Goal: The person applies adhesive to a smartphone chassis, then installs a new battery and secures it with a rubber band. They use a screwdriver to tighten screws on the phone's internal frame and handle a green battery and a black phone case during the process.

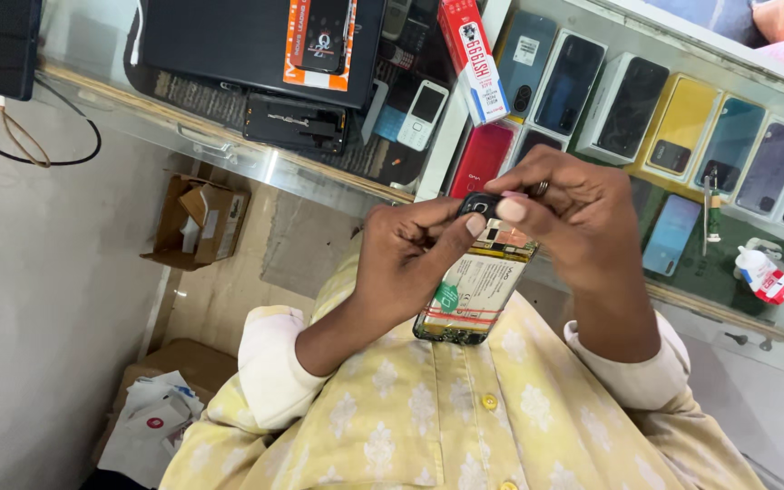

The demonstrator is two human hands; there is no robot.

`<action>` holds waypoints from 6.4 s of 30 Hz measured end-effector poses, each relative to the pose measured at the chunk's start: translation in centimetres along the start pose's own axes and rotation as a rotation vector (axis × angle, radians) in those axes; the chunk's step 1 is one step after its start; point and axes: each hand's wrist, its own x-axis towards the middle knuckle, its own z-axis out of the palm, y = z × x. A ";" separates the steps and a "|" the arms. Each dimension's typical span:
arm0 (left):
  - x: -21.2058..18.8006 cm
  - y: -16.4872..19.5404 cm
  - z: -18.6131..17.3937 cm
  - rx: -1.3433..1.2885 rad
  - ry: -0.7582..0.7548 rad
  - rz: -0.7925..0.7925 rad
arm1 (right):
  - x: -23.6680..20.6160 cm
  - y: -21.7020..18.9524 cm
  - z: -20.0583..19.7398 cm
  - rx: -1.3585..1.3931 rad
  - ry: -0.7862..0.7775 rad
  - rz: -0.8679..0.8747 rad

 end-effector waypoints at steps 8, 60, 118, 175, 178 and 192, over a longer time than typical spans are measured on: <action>0.1 -0.2 0.3 -0.048 0.024 -0.037 | -0.9 0.6 -1.1 -0.189 0.008 -0.107; -1.2 -2.0 1.0 -0.058 0.186 0.024 | -2.2 2.9 1.3 -0.001 0.082 -0.049; -8.7 -2.3 -21.5 -0.235 0.578 -0.155 | 19.6 27.0 19.0 -1.243 -0.109 -0.300; 4.2 -4.5 -2.1 0.121 -0.031 -0.199 | 0.7 0.8 1.0 -1.022 0.169 -0.380; 4.3 -4.9 -1.9 0.119 -0.025 -0.210 | 0.0 2.2 0.2 -0.784 0.199 -0.239; 5.2 -5.8 0.3 0.079 -0.043 -0.217 | -1.8 4.5 -1.8 -0.138 0.359 0.064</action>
